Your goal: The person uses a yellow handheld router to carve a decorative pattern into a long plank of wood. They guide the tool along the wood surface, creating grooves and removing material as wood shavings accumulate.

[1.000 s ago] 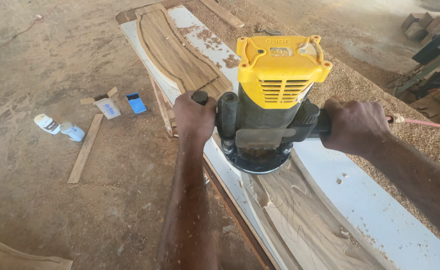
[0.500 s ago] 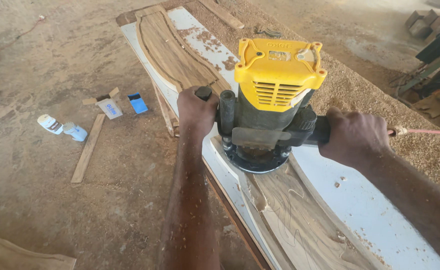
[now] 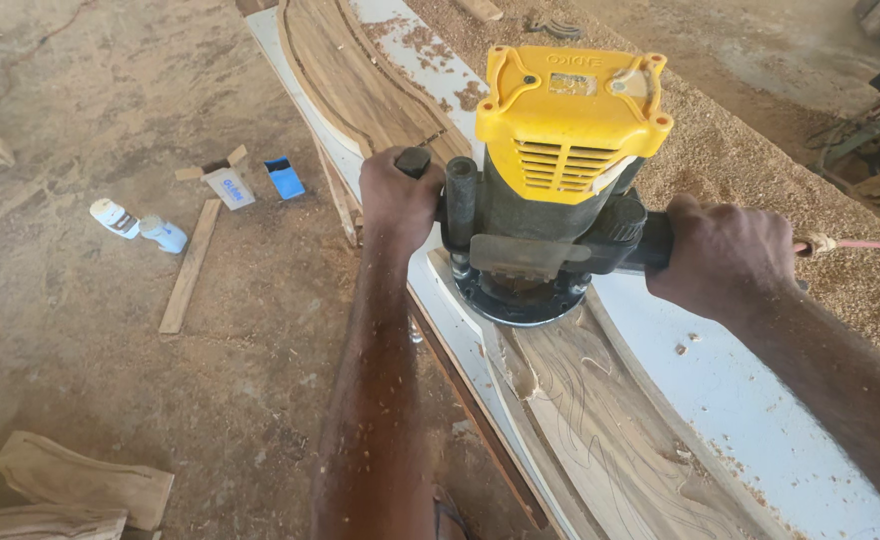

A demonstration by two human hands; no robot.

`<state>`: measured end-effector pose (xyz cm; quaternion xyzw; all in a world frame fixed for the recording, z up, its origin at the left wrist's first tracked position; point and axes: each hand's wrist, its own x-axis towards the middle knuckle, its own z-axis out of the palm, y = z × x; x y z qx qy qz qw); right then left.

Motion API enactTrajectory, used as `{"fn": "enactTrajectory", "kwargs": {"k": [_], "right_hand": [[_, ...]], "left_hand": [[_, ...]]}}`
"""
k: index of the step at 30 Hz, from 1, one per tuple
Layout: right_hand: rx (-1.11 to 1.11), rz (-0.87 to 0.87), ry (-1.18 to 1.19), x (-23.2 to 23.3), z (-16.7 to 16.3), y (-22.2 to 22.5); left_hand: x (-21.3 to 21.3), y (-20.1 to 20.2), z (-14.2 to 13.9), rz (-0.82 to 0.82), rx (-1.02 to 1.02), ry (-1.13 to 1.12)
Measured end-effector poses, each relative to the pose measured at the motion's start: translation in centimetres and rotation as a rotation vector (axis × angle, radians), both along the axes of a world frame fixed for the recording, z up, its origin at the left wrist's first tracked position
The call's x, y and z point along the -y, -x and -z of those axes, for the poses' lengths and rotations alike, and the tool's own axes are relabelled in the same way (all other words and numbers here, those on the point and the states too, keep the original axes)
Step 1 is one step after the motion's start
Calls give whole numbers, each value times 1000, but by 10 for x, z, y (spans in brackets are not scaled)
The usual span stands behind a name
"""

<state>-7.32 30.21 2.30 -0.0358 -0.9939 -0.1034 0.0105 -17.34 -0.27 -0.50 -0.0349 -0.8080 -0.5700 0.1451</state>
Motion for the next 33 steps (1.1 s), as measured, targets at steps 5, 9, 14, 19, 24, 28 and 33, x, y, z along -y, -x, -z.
{"fn": "enactTrajectory", "kwargs": {"k": [5, 9, 14, 19, 24, 28, 33], "right_hand": [[4, 1, -7, -2, 1, -1], [-48, -54, 12, -4, 3, -1], [-35, -66, 12, -5, 1, -2], [-15, -63, 9, -4, -2, -3], [-12, -93, -3, -5, 1, -7], [16, -75, 5, -5, 2, -8], [32, -79, -7, -1, -1, -12]], "left_hand": [[-1, -4, 0, 13, -31, -91], [-2, -6, -1, -41, -34, -52], [0, -14, -4, -30, -54, -66], [1, -20, -7, -62, -22, -64], [2, -30, -6, -81, 1, -71], [4, -36, -7, -92, -3, -48], [7, -45, -8, -109, 20, -49]]}}
